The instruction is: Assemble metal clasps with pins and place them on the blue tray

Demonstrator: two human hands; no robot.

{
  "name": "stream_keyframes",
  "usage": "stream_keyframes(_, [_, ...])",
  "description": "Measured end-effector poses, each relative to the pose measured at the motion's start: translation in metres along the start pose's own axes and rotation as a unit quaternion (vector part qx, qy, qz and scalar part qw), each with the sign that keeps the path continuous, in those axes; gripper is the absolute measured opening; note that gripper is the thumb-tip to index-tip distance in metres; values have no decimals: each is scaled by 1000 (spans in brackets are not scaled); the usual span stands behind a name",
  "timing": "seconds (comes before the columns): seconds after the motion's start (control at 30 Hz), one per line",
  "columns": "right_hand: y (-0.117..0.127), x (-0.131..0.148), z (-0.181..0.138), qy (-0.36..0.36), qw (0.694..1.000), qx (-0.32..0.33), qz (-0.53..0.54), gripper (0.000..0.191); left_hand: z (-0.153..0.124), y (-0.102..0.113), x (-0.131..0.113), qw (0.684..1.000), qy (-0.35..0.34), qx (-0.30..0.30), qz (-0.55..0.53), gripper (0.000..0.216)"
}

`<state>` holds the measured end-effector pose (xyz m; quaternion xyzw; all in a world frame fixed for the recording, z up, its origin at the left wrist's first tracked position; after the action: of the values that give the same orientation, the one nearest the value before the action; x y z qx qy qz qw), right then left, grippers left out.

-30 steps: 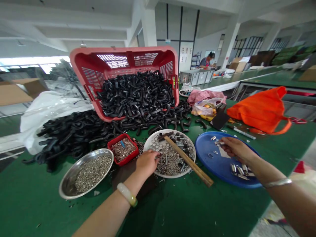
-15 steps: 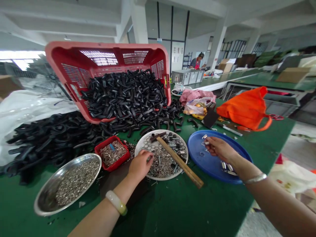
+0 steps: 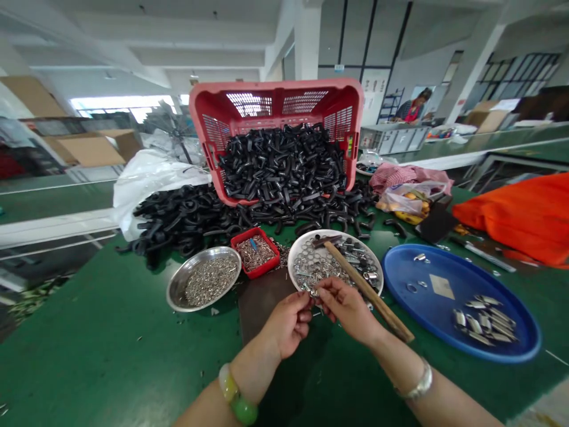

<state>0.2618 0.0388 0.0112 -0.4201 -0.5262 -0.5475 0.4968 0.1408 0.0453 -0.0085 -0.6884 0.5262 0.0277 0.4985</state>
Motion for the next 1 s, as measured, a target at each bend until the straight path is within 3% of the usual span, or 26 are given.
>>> stream_keyframes(0.17, [-4,-8,0,-10,1000,-5,-9,31,-6,5,4,997,8,-30,-76,8])
stream_keyframes(0.3, [-4,-10,-3,22,999,-35,-1,30,-6,5,6,994,15,-54,-94,9])
stream_keyframes(0.43, [-5,-15,-2,17,999,-14,-46,29,-6,5,5,992,3,-46,-119,7])
stream_keyframes(0.6, [-2,-14,-4,22,999,-45,2,29,-5,6,7,991,16,-63,-118,9])
stream_keyframes(0.87, [-5,-20,1,-25,999,15,19,30,-1,8,11,986,7,-61,-157,7])
stream_keyframes(1.0, [-2,-27,2,-37,999,-15,-33,30,1,12,20,991,-45,-90,-90,11])
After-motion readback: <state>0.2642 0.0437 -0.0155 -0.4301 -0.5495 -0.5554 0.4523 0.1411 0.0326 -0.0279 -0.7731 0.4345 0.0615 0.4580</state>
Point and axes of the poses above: each hand's wrist, its own z-axis towards the middle knuckle, its own y-axis out of the back of the hand, x = y × z, the point moved 4 cm from there along z, towards the middle knuckle, and after that the axes turned 2 degrees about -z, right-handed, at the moved point
